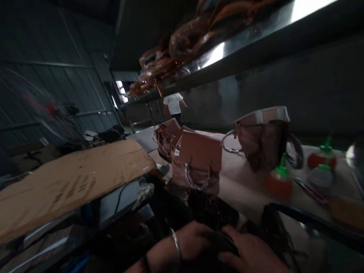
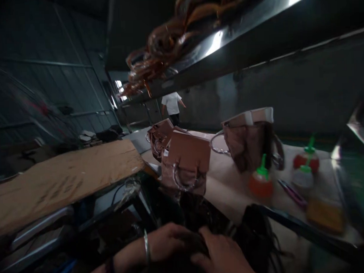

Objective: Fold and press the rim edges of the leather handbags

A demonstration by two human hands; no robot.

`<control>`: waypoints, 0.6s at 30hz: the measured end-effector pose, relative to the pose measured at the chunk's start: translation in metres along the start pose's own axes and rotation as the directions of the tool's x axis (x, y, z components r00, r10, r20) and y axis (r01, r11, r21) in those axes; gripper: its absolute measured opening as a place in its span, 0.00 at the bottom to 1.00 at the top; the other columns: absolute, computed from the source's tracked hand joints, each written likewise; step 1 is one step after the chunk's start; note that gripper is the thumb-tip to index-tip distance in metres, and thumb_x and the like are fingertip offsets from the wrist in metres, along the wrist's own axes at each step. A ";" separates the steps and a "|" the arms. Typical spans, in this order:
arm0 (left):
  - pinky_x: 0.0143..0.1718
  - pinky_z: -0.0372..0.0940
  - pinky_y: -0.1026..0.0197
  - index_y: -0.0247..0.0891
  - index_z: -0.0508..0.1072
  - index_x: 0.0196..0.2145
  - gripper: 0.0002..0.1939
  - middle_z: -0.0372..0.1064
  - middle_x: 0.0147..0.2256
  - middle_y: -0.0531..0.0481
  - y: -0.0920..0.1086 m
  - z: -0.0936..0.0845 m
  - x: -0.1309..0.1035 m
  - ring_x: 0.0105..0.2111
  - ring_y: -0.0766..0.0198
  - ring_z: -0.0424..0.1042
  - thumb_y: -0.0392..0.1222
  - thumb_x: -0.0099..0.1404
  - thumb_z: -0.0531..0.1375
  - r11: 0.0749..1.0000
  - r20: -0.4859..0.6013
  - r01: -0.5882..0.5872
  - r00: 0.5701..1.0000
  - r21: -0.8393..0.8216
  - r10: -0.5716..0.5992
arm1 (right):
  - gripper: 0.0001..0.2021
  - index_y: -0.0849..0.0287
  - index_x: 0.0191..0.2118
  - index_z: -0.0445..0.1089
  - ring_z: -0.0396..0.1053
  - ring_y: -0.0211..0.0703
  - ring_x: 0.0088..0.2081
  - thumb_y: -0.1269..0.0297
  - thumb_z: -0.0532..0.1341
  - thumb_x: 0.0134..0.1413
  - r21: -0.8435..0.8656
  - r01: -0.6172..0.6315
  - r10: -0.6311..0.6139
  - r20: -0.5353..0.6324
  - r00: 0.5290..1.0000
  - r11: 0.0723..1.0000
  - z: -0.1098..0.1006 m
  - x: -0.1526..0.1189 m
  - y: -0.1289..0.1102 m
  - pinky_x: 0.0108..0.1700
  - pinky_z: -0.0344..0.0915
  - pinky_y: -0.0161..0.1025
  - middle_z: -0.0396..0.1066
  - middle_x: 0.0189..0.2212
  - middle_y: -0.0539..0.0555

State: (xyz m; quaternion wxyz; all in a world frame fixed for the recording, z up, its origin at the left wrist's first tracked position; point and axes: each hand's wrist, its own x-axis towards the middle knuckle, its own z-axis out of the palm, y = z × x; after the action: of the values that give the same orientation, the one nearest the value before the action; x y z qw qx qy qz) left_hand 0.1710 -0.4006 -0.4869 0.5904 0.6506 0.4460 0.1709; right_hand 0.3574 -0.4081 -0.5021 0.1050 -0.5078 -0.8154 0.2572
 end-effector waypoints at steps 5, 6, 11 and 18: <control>0.36 0.60 0.61 0.31 0.71 0.38 0.21 0.69 0.30 0.50 0.002 -0.002 0.001 0.29 0.63 0.65 0.34 0.44 0.51 0.983 0.087 0.076 0.994 -0.166 -0.062 | 0.08 0.60 0.31 0.66 0.66 0.43 0.32 0.65 0.55 0.41 0.235 -0.052 0.013 0.167 0.986 0.971 -0.012 -0.012 0.004 0.31 0.58 0.33 0.69 0.29 0.52; 0.36 0.60 0.61 0.32 0.71 0.38 0.21 0.69 0.30 0.51 0.004 -0.002 -0.001 0.29 0.64 0.65 0.34 0.44 0.51 0.986 0.091 0.069 0.994 -0.153 -0.055 | 0.06 0.60 0.29 0.65 0.65 0.41 0.29 0.66 0.55 0.41 0.263 -0.029 -0.023 0.190 0.981 0.964 -0.013 -0.012 0.007 0.29 0.57 0.32 0.67 0.26 0.50; 0.28 0.59 0.68 0.34 0.72 0.37 0.18 0.68 0.28 0.54 0.022 -0.001 -0.024 0.25 0.68 0.62 0.34 0.47 0.52 0.995 0.121 0.096 0.988 -0.017 -0.094 | 0.04 0.61 0.21 0.61 0.56 0.32 0.22 0.66 0.56 0.40 0.302 0.021 -0.109 0.280 0.954 0.953 -0.025 -0.021 0.007 0.22 0.50 0.28 0.55 0.18 0.44; 0.29 0.60 0.67 0.34 0.71 0.38 0.17 0.68 0.29 0.52 0.024 0.009 -0.060 0.25 0.68 0.63 0.35 0.49 0.53 0.966 0.199 0.231 0.958 -0.117 -0.205 | 0.09 0.62 0.25 0.63 0.53 0.31 0.20 0.60 0.59 0.41 0.344 0.027 -0.189 0.448 0.874 0.939 -0.025 -0.033 -0.001 0.19 0.48 0.27 0.54 0.18 0.44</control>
State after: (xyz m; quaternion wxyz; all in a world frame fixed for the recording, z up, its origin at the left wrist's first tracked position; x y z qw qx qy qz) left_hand 0.1544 -0.4512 -0.4484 0.6883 0.5677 0.4455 0.0739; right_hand 0.3831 -0.4295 -0.4774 -0.0006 -0.3578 -0.7893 0.4990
